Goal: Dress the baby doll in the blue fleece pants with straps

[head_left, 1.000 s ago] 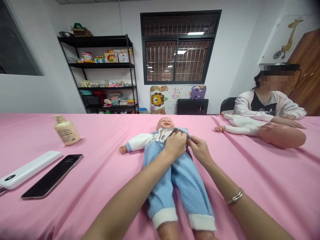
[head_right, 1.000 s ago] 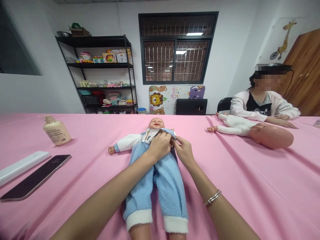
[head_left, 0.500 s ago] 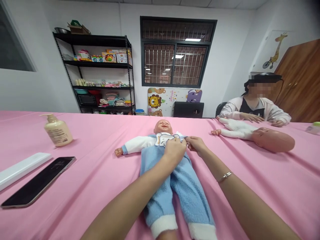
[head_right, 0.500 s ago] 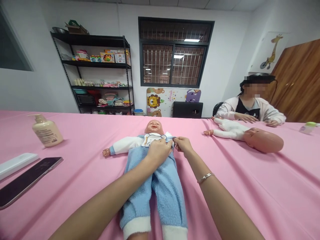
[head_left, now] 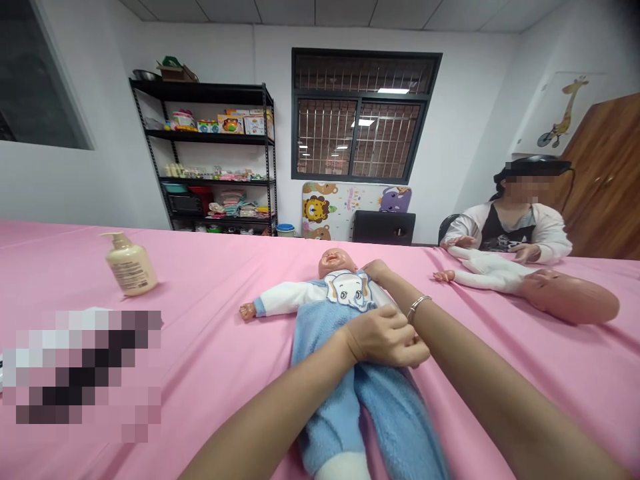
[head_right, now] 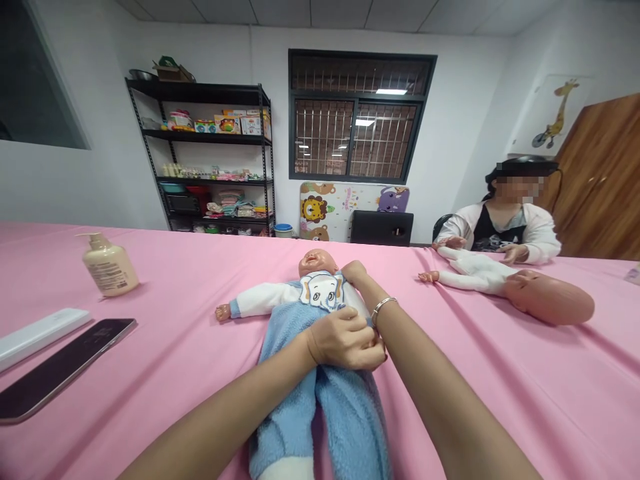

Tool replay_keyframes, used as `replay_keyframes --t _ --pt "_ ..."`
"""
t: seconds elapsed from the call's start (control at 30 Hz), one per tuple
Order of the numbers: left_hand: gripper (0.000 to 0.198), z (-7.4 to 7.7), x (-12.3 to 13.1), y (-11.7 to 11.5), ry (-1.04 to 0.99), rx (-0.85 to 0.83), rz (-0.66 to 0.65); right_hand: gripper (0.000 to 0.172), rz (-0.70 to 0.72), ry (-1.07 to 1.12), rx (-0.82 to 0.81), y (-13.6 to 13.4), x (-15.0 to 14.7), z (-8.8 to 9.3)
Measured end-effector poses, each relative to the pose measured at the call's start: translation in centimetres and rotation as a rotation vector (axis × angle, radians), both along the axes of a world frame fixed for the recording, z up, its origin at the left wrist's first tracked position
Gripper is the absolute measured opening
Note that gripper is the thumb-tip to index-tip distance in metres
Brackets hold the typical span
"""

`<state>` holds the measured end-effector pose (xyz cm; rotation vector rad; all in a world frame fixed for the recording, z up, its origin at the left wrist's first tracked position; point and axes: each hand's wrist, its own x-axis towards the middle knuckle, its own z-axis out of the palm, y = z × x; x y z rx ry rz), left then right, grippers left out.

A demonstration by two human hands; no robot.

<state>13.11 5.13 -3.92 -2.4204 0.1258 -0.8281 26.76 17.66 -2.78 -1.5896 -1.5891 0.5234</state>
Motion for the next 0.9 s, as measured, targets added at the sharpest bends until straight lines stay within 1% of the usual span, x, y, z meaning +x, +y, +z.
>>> replay_keyframes --t 0.03,0.1,0.27,0.33,0.43,0.5,0.6,0.67,0.7,0.73,0.8,0.87,0.9 --pt "0.024 0.0 -0.1 0.0 0.016 -0.007 -0.011 0.027 0.009 -0.001 -0.020 0.0 -0.3 0.0" --pt "0.024 -0.1 -0.1 0.0 0.024 -0.026 0.007 0.021 0.035 -0.003 -0.054 -0.4 -0.7 0.0" --pt "0.030 -0.1 0.7 0.1 -0.024 -0.136 0.161 0.012 0.133 -0.034 -0.083 -3.2 -0.4 0.5" --pt "0.031 0.0 0.9 0.2 -0.011 -0.224 0.189 0.017 0.223 -0.072 -0.060 -4.5 -0.1 0.9" --pt "0.036 0.5 0.1 0.6 -0.008 -0.382 0.226 0.034 0.397 -0.150 0.001 -6.3 0.5 1.3" --pt "0.037 0.9 -1.6 0.9 -0.094 -0.482 0.336 0.045 0.447 -0.177 0.019 -7.4 0.9 1.1" --pt "0.034 0.8 -5.2 1.5 -0.330 -0.635 0.636 0.059 0.440 -0.202 0.029 -8.4 1.4 0.0" --pt "0.038 0.4 -7.7 1.8 -0.419 -0.795 0.820 0.067 0.415 -0.232 0.032 -8.6 1.6 -1.1" --pt "0.041 0.1 -8.8 2.0 -0.417 -0.899 0.865 0.070 0.404 -0.257 0.034 -8.6 1.7 -1.6" --pt "0.044 -0.1 -9.8 2.2 -0.399 -1.005 0.863 0.072 0.396 -0.291 0.038 -8.5 1.9 -2.1" --pt "0.046 -0.5 -11.3 2.3 -0.408 -1.157 0.759 0.072 0.368 -0.399 0.034 -8.5 2.2 -2.6" --pt "0.043 -0.7 -12.6 2.1 -0.500 -1.206 0.669 0.068 0.274 -0.554 -0.005 -8.5 2.7 -3.0" --pt "0.041 -0.7 -13.2 1.8 -0.537 -1.208 0.660 0.065 0.195 -0.636 -0.030 -8.6 3.0 -3.3"
